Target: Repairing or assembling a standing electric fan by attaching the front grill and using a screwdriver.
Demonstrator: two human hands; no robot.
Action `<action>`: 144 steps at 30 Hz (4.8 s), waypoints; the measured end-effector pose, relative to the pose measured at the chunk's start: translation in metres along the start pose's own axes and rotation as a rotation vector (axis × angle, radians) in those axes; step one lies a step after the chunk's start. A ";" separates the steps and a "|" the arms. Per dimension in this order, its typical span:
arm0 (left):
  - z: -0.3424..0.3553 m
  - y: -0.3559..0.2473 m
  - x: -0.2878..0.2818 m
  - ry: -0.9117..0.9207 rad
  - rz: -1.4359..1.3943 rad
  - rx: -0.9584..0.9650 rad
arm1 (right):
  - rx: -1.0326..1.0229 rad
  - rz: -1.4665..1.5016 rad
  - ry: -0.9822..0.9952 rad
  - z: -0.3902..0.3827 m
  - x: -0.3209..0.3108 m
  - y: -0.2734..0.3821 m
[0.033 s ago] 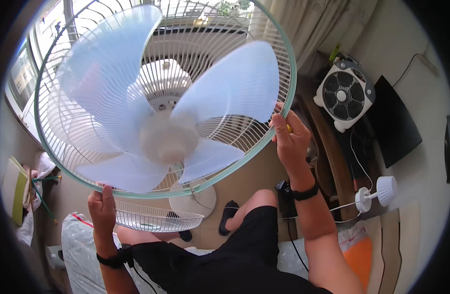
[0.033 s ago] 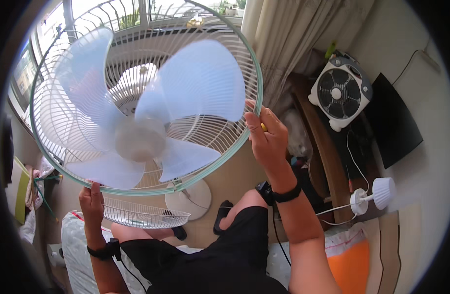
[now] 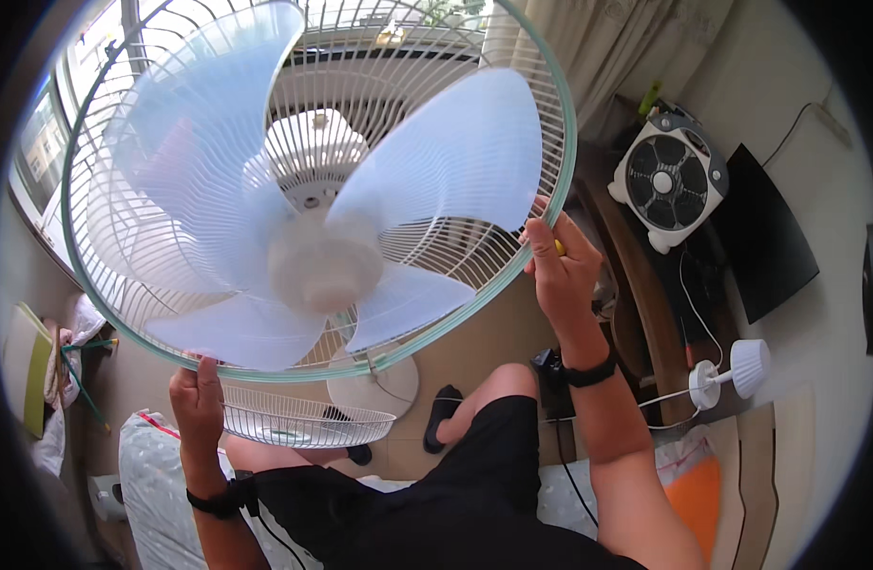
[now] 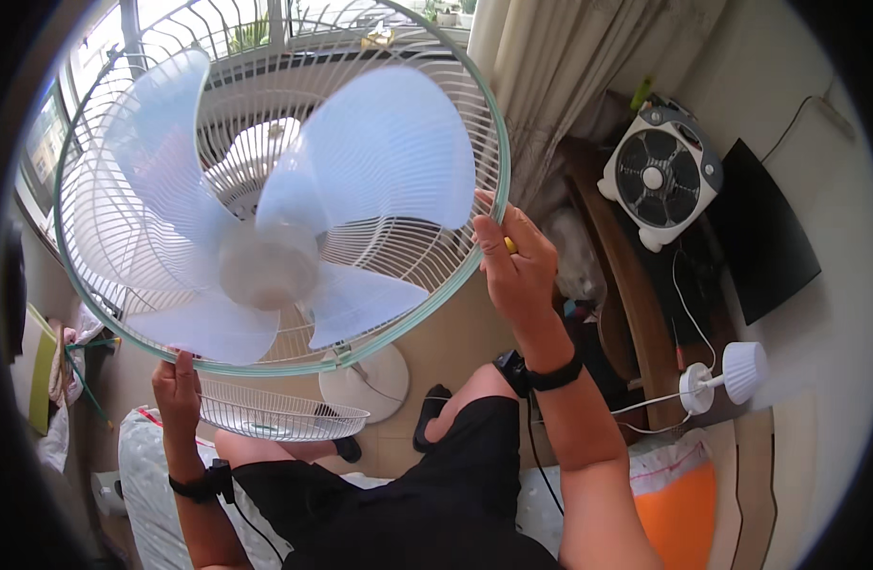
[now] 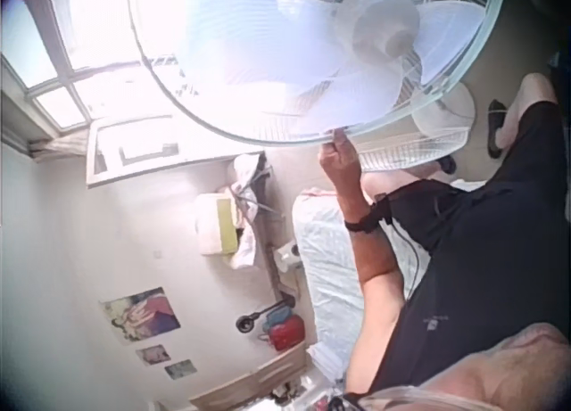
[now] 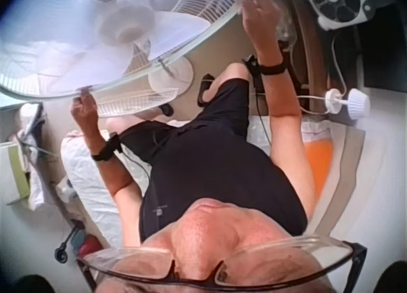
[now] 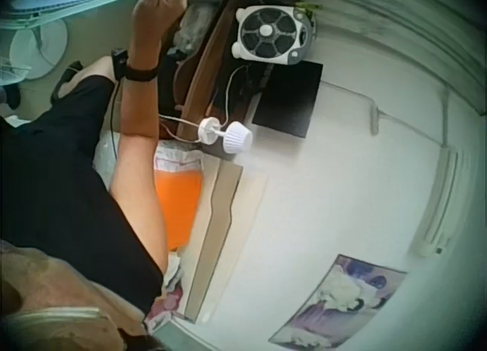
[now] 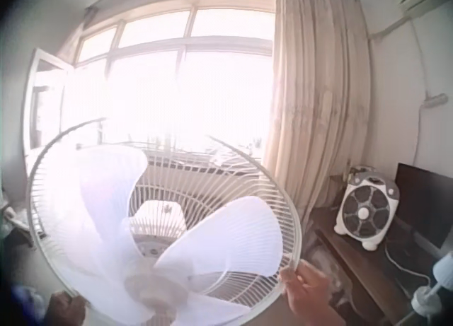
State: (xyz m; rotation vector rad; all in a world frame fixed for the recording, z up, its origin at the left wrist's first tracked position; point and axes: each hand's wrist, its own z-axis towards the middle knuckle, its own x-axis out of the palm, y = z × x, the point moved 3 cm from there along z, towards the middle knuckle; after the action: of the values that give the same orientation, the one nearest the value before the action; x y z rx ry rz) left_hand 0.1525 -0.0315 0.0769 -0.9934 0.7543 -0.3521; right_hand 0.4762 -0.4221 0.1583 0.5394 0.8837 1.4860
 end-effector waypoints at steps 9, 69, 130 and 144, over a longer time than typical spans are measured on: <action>-0.006 0.009 0.021 0.002 -0.182 -0.034 | 0.152 0.134 -0.003 -0.034 0.017 -0.021; -0.023 0.002 0.090 0.057 -0.253 -0.102 | 0.515 0.368 0.115 -0.124 0.089 -0.050; -0.023 -0.004 0.092 0.103 -0.298 -0.122 | 0.672 0.502 0.552 -0.146 0.140 -0.052; -0.024 -0.005 0.080 0.025 -0.322 -0.136 | 0.714 0.422 0.518 -0.147 0.137 -0.050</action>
State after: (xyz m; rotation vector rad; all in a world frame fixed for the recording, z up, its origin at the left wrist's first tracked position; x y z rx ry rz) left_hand 0.1915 -0.0955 0.0406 -1.2451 0.6460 -0.5984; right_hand 0.3751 -0.3213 0.0080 0.9196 1.8255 1.7036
